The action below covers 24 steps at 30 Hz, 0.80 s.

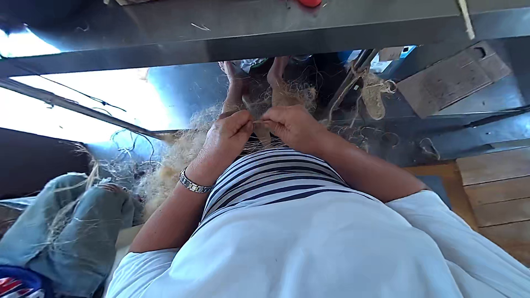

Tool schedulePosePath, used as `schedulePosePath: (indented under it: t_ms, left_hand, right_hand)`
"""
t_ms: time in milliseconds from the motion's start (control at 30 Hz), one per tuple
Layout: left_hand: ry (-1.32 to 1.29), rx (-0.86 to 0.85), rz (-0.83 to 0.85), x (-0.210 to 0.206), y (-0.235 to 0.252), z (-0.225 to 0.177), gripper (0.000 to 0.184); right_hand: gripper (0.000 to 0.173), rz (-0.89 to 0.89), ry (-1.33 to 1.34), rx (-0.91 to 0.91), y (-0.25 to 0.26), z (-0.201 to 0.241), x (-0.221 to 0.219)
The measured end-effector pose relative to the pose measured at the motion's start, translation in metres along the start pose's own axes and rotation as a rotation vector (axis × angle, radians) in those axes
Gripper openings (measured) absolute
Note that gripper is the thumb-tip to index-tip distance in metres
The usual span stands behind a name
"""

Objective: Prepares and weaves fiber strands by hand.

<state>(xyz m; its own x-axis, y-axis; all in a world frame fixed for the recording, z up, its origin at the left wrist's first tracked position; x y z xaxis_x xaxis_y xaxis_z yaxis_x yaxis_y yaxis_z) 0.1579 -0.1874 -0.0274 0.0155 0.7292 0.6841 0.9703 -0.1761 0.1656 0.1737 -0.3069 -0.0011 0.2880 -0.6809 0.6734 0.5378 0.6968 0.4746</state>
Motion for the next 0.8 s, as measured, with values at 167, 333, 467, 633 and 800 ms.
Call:
schedulePosePath:
  t_ms: [167, 333, 467, 633, 800]
  left_hand:
    - [0.109, -0.039, 0.156, 0.029, -0.022, 0.007, 0.030]
    - [0.268, 0.226, -0.077, 0.165, -0.099, 0.086, 0.029]
    - [0.612, 0.407, -0.093, 0.174, -0.116, 0.122, 0.039]
    - [0.596, 0.155, -0.120, 0.115, -0.051, 0.013, 0.040]
    - [0.148, -0.106, 0.075, 0.000, 0.001, -0.023, 0.038]
  right_hand:
    - [0.021, -0.017, 0.310, -0.051, 0.000, -0.028, 0.032]
    - [0.021, -0.189, 0.044, -0.145, -0.019, -0.067, 0.110]
    - [0.026, -0.065, -0.034, -0.158, -0.022, -0.063, 0.082]
    - [0.030, 0.148, -0.132, -0.067, -0.001, -0.031, 0.019]
    - [0.030, 0.171, -0.120, 0.013, 0.008, -0.009, 0.005]
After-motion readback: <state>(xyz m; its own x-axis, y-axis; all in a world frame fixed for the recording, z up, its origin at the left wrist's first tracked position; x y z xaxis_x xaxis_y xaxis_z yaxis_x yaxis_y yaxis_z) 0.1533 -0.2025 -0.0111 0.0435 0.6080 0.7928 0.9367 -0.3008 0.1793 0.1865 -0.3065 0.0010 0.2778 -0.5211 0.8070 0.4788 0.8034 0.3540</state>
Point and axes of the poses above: each hand's wrist, its own y-axis towards the middle knuckle, its own x-axis out of the back of the hand, z = x × y, the point moved 10 cm from there along y, towards the middle knuckle, and after that the axes turned 4 degrees about x, right-handed, at the moved point
